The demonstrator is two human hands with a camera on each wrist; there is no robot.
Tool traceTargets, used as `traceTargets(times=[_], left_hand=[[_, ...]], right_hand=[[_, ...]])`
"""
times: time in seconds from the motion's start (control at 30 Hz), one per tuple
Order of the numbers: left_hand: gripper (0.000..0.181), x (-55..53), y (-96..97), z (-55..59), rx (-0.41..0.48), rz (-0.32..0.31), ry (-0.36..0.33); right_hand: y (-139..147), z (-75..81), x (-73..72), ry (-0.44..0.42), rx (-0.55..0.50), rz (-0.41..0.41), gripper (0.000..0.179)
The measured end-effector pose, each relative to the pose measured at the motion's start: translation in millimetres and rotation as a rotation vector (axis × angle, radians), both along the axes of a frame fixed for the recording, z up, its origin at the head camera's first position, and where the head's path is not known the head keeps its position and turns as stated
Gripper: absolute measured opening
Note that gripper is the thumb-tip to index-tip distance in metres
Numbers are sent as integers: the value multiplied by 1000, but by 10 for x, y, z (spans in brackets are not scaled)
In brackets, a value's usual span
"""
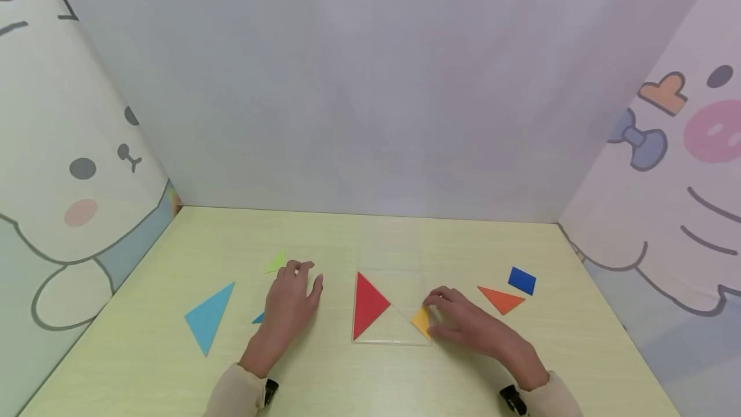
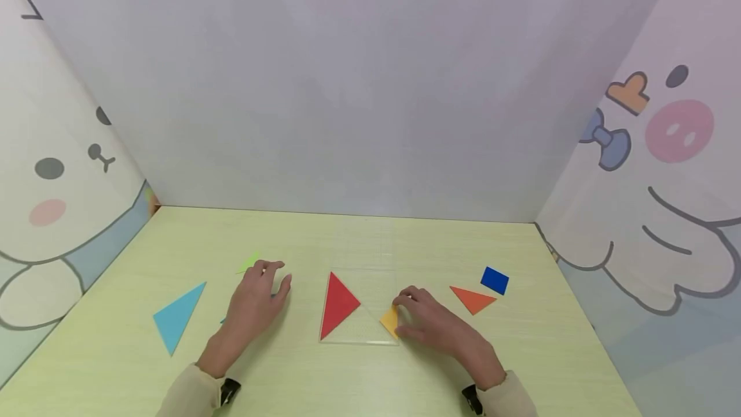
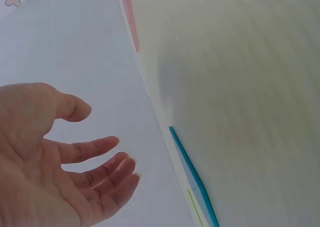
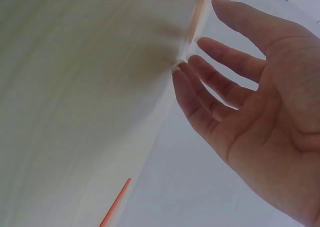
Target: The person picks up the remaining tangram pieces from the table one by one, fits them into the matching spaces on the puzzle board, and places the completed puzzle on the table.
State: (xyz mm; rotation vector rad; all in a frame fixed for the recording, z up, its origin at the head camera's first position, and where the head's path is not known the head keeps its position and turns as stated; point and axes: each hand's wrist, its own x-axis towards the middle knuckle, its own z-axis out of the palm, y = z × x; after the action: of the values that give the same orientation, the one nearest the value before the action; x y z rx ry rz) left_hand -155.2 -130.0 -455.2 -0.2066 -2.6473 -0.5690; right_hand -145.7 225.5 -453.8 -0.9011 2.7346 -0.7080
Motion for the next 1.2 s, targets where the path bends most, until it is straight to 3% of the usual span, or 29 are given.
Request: traceTargets(times=[0.2,0.47,0.77,1.2], left_hand=[[27,-5,-39,-2,49,11,-20],[24,-4,-123,20,71,30,-50],[23,21,-290,55,104,79,-130],[24,101,-582,107,126,125,-185]], right_hand=[[-17,-2,6,17,-6,39,33],[-14,11,15,48,-21,80,40],[-16,21,5,15,-18,67,42],[0,23,-9,-14,-42,75,42]])
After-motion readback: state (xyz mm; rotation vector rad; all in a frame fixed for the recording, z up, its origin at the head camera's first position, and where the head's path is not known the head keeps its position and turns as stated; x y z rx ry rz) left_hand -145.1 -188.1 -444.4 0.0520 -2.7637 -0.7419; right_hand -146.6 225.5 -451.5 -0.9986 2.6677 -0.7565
